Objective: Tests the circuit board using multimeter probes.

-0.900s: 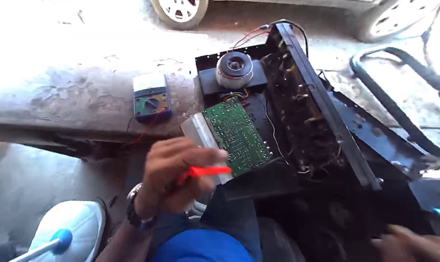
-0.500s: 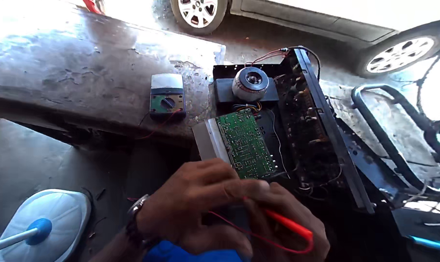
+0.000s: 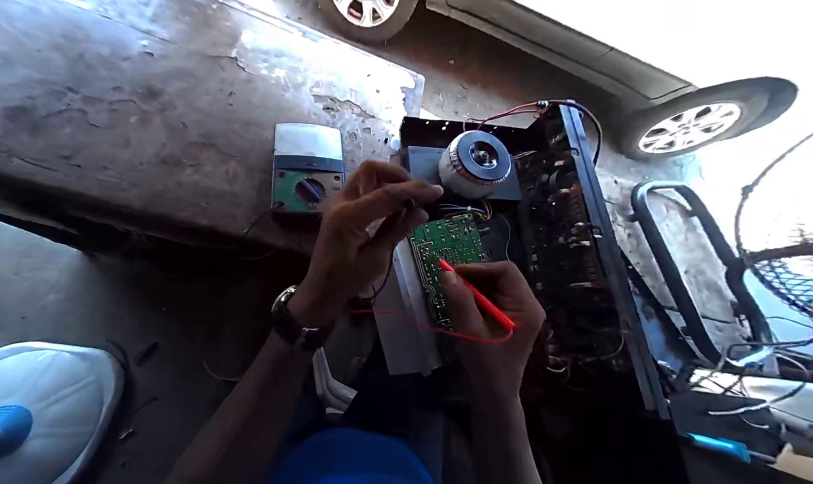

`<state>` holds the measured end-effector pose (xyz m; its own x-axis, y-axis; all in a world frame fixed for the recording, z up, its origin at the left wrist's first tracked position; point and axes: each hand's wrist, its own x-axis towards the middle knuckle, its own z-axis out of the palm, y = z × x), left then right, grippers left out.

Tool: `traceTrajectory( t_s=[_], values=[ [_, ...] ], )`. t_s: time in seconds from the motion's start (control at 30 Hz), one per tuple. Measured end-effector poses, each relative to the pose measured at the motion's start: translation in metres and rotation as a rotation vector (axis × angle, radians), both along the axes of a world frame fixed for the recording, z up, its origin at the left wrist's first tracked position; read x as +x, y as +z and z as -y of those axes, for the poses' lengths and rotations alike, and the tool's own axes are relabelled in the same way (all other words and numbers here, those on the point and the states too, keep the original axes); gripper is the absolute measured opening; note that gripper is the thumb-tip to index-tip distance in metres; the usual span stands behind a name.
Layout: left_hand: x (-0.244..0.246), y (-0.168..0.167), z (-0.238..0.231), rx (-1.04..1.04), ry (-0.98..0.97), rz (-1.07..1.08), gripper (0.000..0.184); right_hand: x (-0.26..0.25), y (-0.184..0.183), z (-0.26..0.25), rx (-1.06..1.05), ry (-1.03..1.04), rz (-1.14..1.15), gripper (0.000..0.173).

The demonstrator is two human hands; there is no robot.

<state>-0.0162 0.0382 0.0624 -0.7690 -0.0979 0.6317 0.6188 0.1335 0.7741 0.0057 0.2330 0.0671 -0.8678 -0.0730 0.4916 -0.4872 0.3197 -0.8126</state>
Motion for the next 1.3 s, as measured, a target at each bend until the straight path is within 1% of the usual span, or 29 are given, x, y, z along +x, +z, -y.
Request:
traceTrajectory(
  t_s=[0.07, 0.13, 0.3, 0.43, 0.63, 1.1, 1.3],
  values=[
    [-0.003, -0.012, -0.005, 0.011, 0.023, -0.002, 0.021, -0.006, -0.006, 0.001, 0.057, -0.032, -0.013, 0.009],
    [-0.009, -0.021, -0.005, 0.022, 0.007, -0.003, 0.018, -0.008, -0.010, 0.001, 0.070, -0.041, -0.010, 0.009],
    [-0.017, -0.032, 0.007, 0.040, -0.165, 0.083, 0.019, -0.007, -0.010, 0.002, 0.073, -0.055, 0.033, 0.007],
    [-0.020, -0.041, 0.006, 0.037, -0.283, 0.119, 0.018, -0.008, -0.006, 0.001, 0.084, -0.073, 0.064, 0.007],
    [-0.023, -0.045, 0.002, -0.107, -0.242, 0.098, 0.013, -0.010, -0.005, 0.003, 0.068, -0.067, 0.086, 0.007],
    [-0.022, -0.049, -0.002, -0.067, -0.207, 0.089, 0.012, -0.012, -0.005, 0.006, 0.066, -0.121, 0.087, 0.007],
    [-0.023, -0.047, 0.003, -0.083, -0.255, 0.120, 0.011, -0.012, -0.007, 0.004, 0.050, -0.127, 0.077, 0.006]
  ],
)
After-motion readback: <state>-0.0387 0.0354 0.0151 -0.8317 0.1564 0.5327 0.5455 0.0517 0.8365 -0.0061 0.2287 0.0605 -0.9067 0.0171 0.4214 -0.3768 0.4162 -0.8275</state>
